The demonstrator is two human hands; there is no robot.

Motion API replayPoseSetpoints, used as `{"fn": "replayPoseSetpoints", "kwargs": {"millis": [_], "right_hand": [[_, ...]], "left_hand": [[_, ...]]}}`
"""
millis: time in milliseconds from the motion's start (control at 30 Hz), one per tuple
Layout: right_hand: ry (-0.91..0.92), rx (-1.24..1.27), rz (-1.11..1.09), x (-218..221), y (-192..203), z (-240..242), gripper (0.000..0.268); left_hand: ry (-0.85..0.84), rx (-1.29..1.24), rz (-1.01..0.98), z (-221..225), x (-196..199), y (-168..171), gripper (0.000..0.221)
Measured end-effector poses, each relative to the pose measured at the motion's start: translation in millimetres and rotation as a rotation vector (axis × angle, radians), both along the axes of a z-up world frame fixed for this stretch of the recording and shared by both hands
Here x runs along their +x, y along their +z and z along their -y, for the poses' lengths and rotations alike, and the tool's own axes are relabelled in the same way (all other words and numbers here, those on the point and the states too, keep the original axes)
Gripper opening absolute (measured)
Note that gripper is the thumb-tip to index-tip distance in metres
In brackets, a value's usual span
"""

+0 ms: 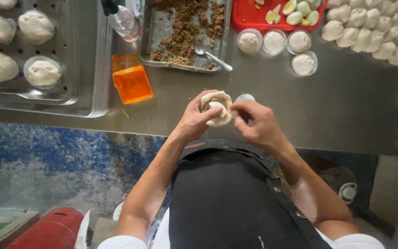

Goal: The person prepares siopao by filling dough with meat and eggs, then folding the dough to seal it.

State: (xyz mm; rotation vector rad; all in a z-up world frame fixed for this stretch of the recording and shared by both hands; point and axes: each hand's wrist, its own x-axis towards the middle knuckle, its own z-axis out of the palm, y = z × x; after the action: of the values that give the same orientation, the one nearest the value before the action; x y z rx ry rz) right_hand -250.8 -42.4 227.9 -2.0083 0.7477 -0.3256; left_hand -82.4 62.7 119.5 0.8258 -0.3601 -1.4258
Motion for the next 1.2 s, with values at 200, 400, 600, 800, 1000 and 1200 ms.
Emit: {"fn": "replayPoseSetpoints", "kwargs": {"millis": [200,400,600,800,1000,1200], "right_hand": [[0.037,-0.341,0.218,32.4,10.4,-4.3,0.024],[-0.18,0.065,0.309,45.6,14.7,-18.8,0.023],[-0.335,0.272,0.158,63.2,-15.8,-51.4,0.02],[-0.321,0.316,0.287,80.3,-31.6,-49.2,0.033],[-0.296,0.497,0.261,90.5,-21.1,-44.4,0.018],[-0.1,-0.272,0.261,89.3,-5.4,-41.8,0.014]], "left_hand": [[-0.077,-0.085,-0.088,-11.7,18.0,14.2,0.055],[0.02,-0.173,-0.225,-19.9,42.3,19.3,0.054],[0.044,-0.142,0.058,-23.4,68.4,16.6,0.053],[-0.079,-0.178,0.037,-30.3,95.5,19.5,0.055],[-0.178,-0.103,0.214,-29.7,111.3,37.7,0.049],[-0.236,-0.099,0.256,-24.0,111.9,39.7,0.041]]}}
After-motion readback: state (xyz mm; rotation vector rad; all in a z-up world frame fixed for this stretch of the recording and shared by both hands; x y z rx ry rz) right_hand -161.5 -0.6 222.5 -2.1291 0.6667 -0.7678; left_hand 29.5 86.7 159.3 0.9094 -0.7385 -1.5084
